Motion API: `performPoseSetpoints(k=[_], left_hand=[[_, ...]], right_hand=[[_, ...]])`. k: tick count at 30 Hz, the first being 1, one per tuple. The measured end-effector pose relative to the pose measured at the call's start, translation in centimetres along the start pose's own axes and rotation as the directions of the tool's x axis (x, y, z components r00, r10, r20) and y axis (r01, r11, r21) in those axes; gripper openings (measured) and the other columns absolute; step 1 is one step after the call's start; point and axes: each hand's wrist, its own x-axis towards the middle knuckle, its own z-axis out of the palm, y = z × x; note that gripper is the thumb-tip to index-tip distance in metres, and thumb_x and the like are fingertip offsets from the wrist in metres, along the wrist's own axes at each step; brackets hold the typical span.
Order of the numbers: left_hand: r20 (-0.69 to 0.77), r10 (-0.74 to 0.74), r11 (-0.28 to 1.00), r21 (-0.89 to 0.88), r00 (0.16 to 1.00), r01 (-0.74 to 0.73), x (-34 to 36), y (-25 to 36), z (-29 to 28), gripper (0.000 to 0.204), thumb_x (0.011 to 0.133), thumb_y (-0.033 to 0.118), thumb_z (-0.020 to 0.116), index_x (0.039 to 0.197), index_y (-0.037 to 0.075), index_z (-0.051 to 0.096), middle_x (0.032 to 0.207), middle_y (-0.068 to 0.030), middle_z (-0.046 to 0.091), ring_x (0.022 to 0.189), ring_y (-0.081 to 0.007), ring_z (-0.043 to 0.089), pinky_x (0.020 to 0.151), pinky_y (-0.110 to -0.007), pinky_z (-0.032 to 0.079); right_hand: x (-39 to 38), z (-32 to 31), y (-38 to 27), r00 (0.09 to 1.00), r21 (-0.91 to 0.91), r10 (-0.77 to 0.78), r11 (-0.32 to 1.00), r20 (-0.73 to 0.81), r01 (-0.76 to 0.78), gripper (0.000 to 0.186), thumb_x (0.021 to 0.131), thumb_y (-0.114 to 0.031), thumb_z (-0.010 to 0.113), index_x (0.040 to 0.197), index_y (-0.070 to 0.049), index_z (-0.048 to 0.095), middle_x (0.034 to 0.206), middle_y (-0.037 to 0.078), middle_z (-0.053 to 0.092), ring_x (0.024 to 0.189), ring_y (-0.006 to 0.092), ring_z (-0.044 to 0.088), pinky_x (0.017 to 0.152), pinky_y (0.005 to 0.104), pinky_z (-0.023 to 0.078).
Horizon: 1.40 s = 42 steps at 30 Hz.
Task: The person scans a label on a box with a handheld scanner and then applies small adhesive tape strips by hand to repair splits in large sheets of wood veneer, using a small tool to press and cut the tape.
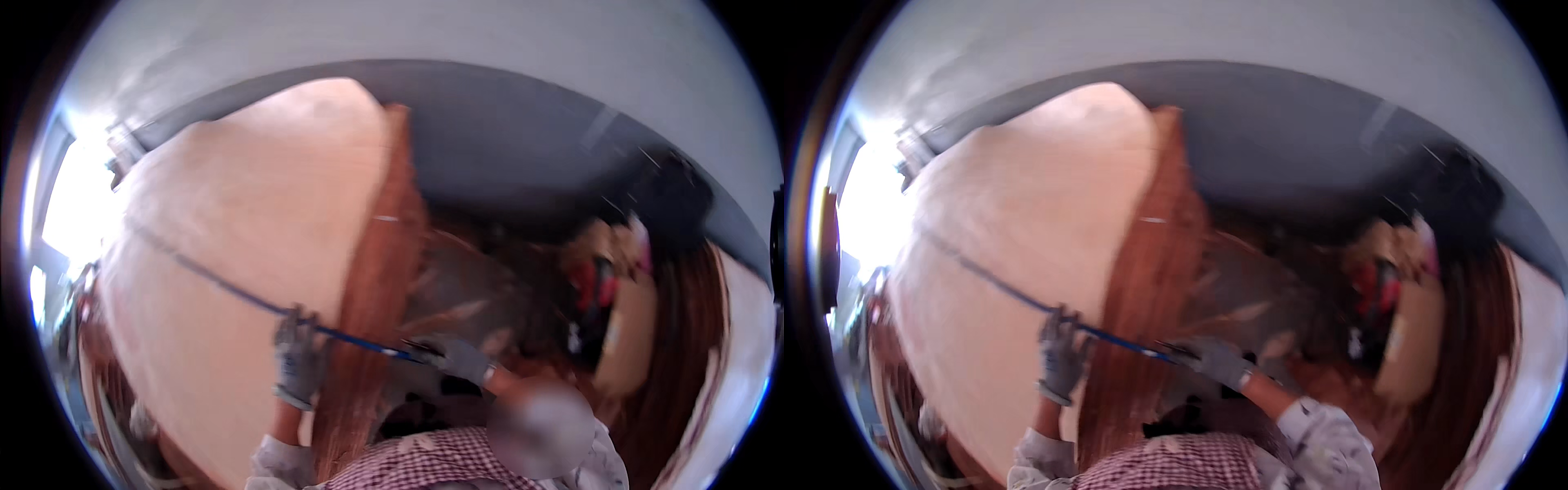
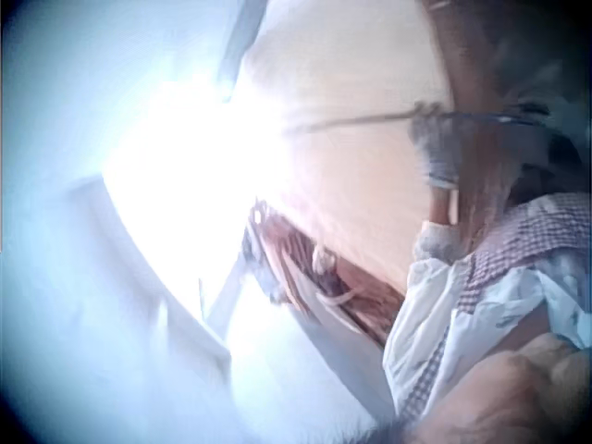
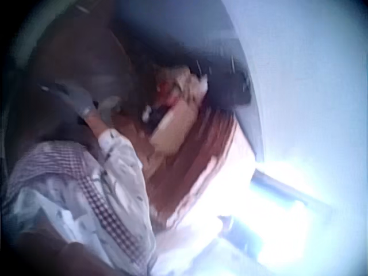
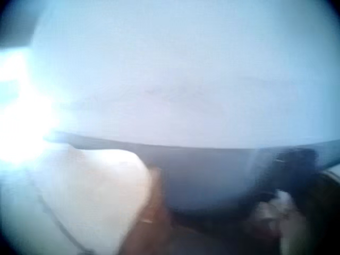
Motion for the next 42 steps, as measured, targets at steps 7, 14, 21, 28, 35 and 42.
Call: performPoseSetpoints(k=[7,14,21,28,35,42], left_hand=[[0.019,-0.047,0.998,0.05,0.999,0.046,5.9,-3.3,5.8,0.067,0.087,0.039,0.048,0.142,0.012,0.022,0.147,-0.0178,0.017,0.135,-0.0362,0.018,0.107,-0.051,0.015],[0.161,-0.14,0.933,0.352,0.977,0.076,7.3,-3.0,12.9,0.076,0.084,0.042,0.048,0.144,0.01,0.014,0.149,-0.0165,0.01,0.137,-0.0331,0.013,0.108,-0.051,0.012],[0.154,0.032,0.861,0.498,0.988,-0.106,7.2,-6.0,13.3,0.074,0.09,0.05,0.034,0.142,0.002,0.013,0.148,-0.0196,0.011,0.137,-0.0347,0.012,0.108,-0.046,0.012],[0.138,0.091,0.874,0.463,0.986,-0.146,7.1,-7.5,13.8,0.071,0.092,0.045,0.038,0.141,-0.001,0.015,0.147,-0.0198,0.015,0.136,-0.034,0.014,0.109,-0.042,0.013],[0.118,0.039,0.885,0.457,0.992,-0.089,7.0,-8.0,14.2,0.072,0.091,0.048,0.038,0.142,0.001,0.015,0.147,-0.0179,0.016,0.137,-0.0317,0.015,0.11,-0.041,0.013],[0.126,0.076,0.896,0.426,0.989,-0.123,7.2,-8.3,13.8,0.073,0.091,0.048,0.037,0.142,0.001,0.015,0.147,-0.0181,0.015,0.136,-0.0317,0.015,0.11,-0.041,0.012]], right_hand=[[-10.0,-2.2,9.8,0.857,0.496,0.494,0.786,-0.145,-0.369,0.028,0.085,-0.019,0.056,0.108,-0.004,0.058,0.1,0.008,0.061,0.091,0.0214,0.059,0.08,0.0298,0.046],[-24.7,-3.2,20.9,0.009,0.962,0.992,0.124,-0.126,-0.242,0.023,0.082,-0.025,0.064,0.096,-0.007,0.061,0.076,0.005,0.061,0.061,0.0132,0.058,0.042,0.0253,0.04],[-30.9,-4.5,34.5,-0.135,0.799,0.86,0.384,-0.492,-0.463,0.022,0.078,-0.015,0.062,0.098,-0.005,0.062,0.071,0.002,0.058,0.058,0.0088,0.051,0.044,0.0224,0.038],[-31.1,-4.9,43.2,-0.174,0.725,0.735,0.548,-0.655,-0.417,0.031,0.076,-0.01,0.06,0.105,0.001,0.06,0.086,0.008,0.065,0.075,0.0132,0.058,0.069,0.0265,0.045],[-30.9,-5.3,44.3,-0.35,0.847,0.772,0.477,-0.531,-0.233,0.039,0.073,-0.009,0.064,0.109,0.005,0.058,0.095,0.012,0.065,0.081,0.0182,0.059,0.074,0.0297,0.047],[-30.7,-5.8,44.7,-0.39,0.887,0.796,0.406,-0.462,-0.221,0.046,0.067,-0.009,0.07,0.108,0.006,0.057,0.098,0.014,0.064,0.083,0.0202,0.059,0.075,0.0302,0.047]])
